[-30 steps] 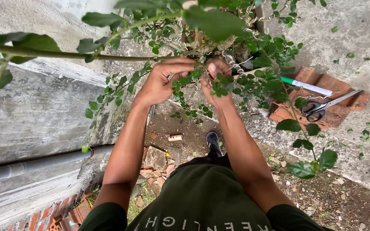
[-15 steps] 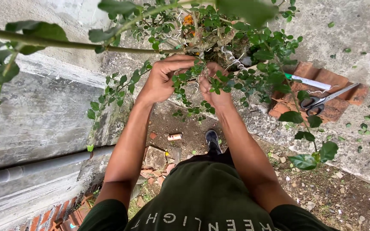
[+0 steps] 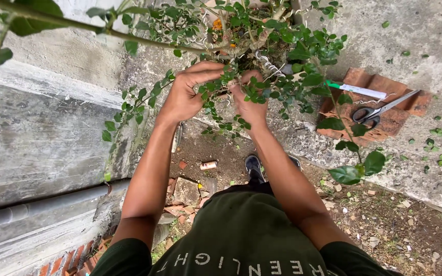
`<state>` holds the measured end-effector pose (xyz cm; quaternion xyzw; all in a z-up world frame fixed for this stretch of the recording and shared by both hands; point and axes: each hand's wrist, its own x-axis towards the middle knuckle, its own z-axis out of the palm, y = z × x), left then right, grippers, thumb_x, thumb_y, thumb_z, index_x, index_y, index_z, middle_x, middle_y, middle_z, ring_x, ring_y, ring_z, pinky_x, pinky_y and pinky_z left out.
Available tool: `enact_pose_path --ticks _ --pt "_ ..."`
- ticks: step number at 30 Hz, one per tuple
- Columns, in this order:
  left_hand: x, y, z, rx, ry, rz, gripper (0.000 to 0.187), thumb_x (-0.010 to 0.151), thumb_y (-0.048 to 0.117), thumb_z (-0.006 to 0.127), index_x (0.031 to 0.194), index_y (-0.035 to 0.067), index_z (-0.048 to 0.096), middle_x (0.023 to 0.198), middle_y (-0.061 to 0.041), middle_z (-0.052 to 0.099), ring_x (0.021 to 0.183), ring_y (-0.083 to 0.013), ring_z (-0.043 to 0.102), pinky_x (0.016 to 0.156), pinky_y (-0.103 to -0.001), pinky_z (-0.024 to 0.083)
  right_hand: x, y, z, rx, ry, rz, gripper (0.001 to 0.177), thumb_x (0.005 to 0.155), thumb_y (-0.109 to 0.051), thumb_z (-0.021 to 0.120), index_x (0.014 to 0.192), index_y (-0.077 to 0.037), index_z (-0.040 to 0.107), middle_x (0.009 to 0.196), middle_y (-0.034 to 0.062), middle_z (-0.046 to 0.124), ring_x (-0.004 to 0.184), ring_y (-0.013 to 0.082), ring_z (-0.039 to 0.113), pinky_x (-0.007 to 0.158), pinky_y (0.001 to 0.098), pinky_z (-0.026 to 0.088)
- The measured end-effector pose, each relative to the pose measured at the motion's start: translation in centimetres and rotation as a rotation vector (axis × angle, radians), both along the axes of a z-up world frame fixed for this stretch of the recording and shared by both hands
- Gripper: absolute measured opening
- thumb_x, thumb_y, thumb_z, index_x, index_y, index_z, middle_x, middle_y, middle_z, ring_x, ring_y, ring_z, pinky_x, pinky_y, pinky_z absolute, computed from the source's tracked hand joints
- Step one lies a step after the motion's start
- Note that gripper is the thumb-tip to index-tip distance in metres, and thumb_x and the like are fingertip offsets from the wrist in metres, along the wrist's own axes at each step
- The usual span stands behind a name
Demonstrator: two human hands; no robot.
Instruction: The recorder is wrapping thin wire around the branches of a bonsai plant to guide and shape its growth.
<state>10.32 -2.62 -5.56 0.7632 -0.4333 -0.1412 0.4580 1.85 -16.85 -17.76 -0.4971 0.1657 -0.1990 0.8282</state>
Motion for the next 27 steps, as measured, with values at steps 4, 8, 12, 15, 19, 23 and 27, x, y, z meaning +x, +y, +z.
enact_pose_path --ticks 4,8,12,15,19,23,27 --pt "-0.3 0.2 1.6 0.058 -0.037 -0.032 0.074 0.068 -0.027 0.05 0.127 0.012 0.073 0.141 -0.01 0.066 0.136 -0.0261 0.061 0.124 -0.041 0.043 0.4 0.9 1.7 -0.258 -0.298 -0.274 0.031 0.094 0.006 0.073 0.108 -0.008 0.049 0.098 0.0001 0.049 0.083 0.0088 0.05 0.072 0.0249 0.044" --pt "0.1 0.5 2.1 0.093 -0.046 -0.082 0.079 0.063 -0.021 0.044 0.129 0.013 0.072 0.144 -0.01 0.064 0.14 -0.0268 0.058 0.127 -0.046 0.038 1.6 1.3 1.7 -0.249 -0.332 -0.339 0.028 0.095 0.014 0.061 0.111 -0.007 0.049 0.1 -0.0003 0.046 0.085 0.0069 0.046 0.073 0.023 0.041" --pt "-0.1 0.3 3.5 0.089 -0.081 -0.118 0.079 0.063 -0.015 0.048 0.133 0.015 0.069 0.143 -0.009 0.063 0.137 -0.0266 0.059 0.128 -0.047 0.036 2.1 2.3 0.9 -0.097 -0.372 -0.322 0.028 0.095 0.015 0.05 0.113 -0.006 0.049 0.1 0.0 0.049 0.085 0.0074 0.052 0.071 0.0242 0.045" --pt "-0.4 0.1 4.4 0.055 -0.069 -0.132 0.08 0.066 -0.016 0.048 0.137 0.016 0.068 0.145 -0.007 0.062 0.14 -0.0273 0.057 0.13 -0.047 0.037 3.2 2.7 -3.1 -0.135 -0.196 -0.252 0.016 0.103 0.011 0.056 0.107 -0.004 0.052 0.087 0.0035 0.056 0.07 0.01 0.053 0.059 0.0252 0.04" --pt "0.1 0.8 4.1 0.113 -0.094 -0.153 0.082 0.064 -0.016 0.048 0.137 0.017 0.067 0.144 -0.006 0.062 0.139 -0.0257 0.059 0.13 -0.048 0.037 1.9 1.5 -1.1 0.043 -0.45 -0.19 0.026 0.097 0.01 0.059 0.117 -0.005 0.053 0.102 0.0029 0.054 0.086 0.0099 0.052 0.071 0.0248 0.042" --pt "0.3 1.2 4.4 0.068 0.004 -0.19 0.072 0.069 0.0 0.052 0.136 0.022 0.067 0.147 -0.005 0.06 0.141 -0.0243 0.057 0.13 -0.052 0.041 -0.4 0.4 1.7 -0.159 -0.381 -0.134 0.035 0.101 -0.006 0.074 0.127 -0.007 0.052 0.108 0.0004 0.051 0.095 0.0087 0.05 0.079 0.0233 0.046" --pt "-0.7 0.6 4.6 0.012 0.048 -0.229 0.08 0.06 0.028 0.06 0.14 0.023 0.064 0.154 -0.009 0.052 0.147 -0.0285 0.048 0.132 -0.06 0.029 -0.8 -0.5 2.4 -0.025 -0.412 -0.012 0.04 0.103 -0.01 0.071 0.138 -0.007 0.052 0.115 0.0012 0.054 0.089 0.0069 0.05 0.066 0.0215 0.043"
